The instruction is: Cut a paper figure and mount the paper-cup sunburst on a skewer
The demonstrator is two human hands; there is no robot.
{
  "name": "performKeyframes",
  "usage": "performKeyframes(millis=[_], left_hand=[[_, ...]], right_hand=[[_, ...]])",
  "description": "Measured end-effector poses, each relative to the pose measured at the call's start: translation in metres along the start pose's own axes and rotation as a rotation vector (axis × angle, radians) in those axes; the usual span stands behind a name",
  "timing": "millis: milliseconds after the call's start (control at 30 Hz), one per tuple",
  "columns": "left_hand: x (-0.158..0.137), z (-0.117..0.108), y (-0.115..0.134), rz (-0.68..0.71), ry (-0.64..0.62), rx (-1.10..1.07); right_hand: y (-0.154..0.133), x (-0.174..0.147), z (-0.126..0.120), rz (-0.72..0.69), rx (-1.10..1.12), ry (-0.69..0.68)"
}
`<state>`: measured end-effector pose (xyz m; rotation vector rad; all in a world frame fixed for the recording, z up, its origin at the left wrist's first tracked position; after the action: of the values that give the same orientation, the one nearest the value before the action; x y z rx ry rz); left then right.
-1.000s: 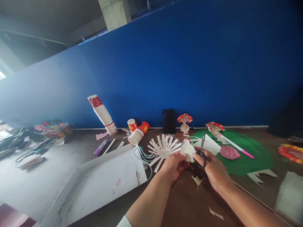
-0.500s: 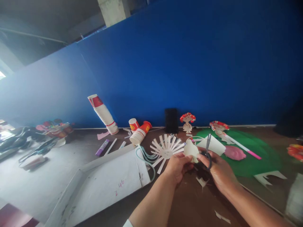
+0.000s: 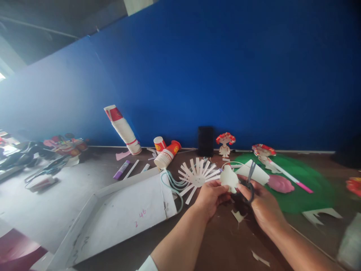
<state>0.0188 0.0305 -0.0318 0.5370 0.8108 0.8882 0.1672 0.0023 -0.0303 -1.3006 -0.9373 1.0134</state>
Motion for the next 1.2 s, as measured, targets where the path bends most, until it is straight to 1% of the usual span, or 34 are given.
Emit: performKeyframes(millis=[167,333,467,600,700,833,933,1067,1200], left_hand=[[0.002,-0.002,-0.001,0.034,0.038,0.014],[0.002,-0.001,0.002,0.073,0.078,0.012],[0.004,-0.003,0.004,0.118,0.110,-0.014],[0.007,-0.006,0.005,0.163,0.112,-0.010],[0.010,-0.009,0.005,0.184,0.130,-0.008],[0.011,-0.011,0.007,0.224,0.155,-0.006],[0.012,-0.012,0.008,0.253,0.173,-0.015],[0.016,-0.014,0.008,0.254,0.203,-0.032],[0.020,-0.017,0.012,0.308,0.208,-0.033]], right_hand=[[-0.001,0.000,-0.003,-0.040,-0.097,0.015],[-0.006,-0.003,-0.001,-0.046,-0.157,0.024],[-0.013,-0.007,0.003,-0.022,-0.229,0.007],[-0.016,-0.012,0.008,-0.037,-0.214,-0.024],[-0.016,-0.015,0.010,-0.053,-0.178,-0.011],[-0.019,-0.018,0.011,-0.080,-0.199,-0.002],[-0.023,-0.019,0.010,-0.151,-0.225,-0.004],[-0.027,-0.026,0.010,-0.332,-0.324,-0.020],[-0.031,-0.037,0.018,-0.500,-0.570,-0.151]])
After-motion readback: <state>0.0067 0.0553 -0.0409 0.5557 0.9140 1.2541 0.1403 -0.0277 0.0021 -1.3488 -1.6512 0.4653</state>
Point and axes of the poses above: each hand's wrist, its own x-axis towards the middle knuckle, its own z-axis out of the palm, y = z × x, the point moved 4 cm from there along x, towards the middle knuckle, and after that the axes turned 3 degrees about -z, right-handed, at the moved point
